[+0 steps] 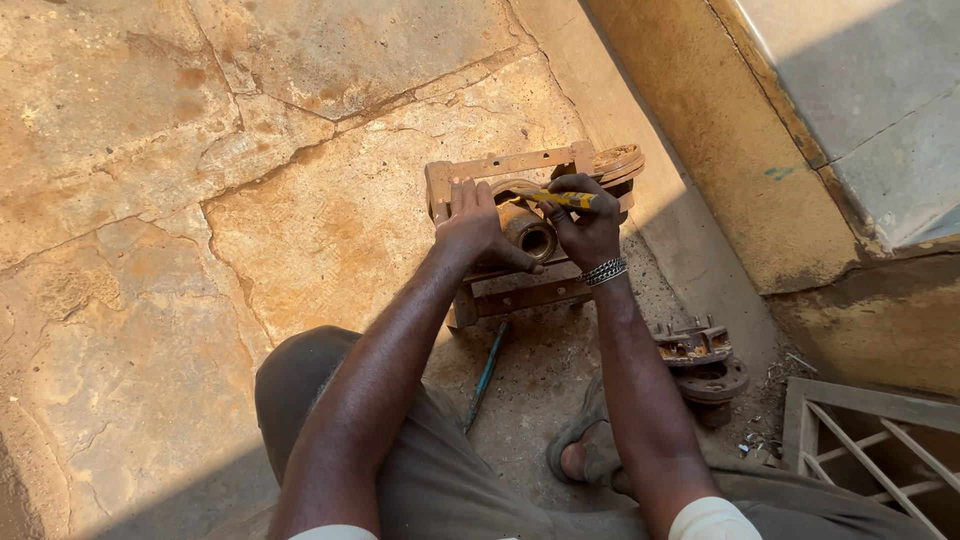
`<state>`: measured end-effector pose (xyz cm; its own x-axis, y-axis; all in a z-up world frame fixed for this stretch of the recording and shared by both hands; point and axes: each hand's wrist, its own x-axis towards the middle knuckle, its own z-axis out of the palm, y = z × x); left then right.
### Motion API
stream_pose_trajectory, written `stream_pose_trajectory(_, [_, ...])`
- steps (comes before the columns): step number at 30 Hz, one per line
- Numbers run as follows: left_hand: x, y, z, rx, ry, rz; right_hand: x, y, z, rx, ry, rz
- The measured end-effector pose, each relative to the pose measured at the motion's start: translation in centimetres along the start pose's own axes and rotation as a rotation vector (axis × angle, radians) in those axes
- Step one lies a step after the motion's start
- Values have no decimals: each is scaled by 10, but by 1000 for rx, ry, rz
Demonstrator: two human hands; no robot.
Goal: The person sits on the ground and uses a chisel to scrape rust and debris from a metal part clamped in a wooden vise. They rotate the part to access different areas and continue scraping until the surface appears cleaner.
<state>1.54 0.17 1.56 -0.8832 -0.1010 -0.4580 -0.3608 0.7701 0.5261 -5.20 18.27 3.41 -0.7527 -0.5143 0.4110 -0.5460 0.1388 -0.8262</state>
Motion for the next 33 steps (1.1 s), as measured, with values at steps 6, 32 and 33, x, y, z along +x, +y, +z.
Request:
stream_pose_trajectory(6, [2,-3,3,1,-26,-21,-5,14,4,356,73,-30])
stream_pose_trajectory(32, [-10,11,-24,125,199,463,-17,27,6,205,450,148])
stream_pose_trajectory(33, [-12,12,-23,108,206,507,-20,30,6,116,385,167])
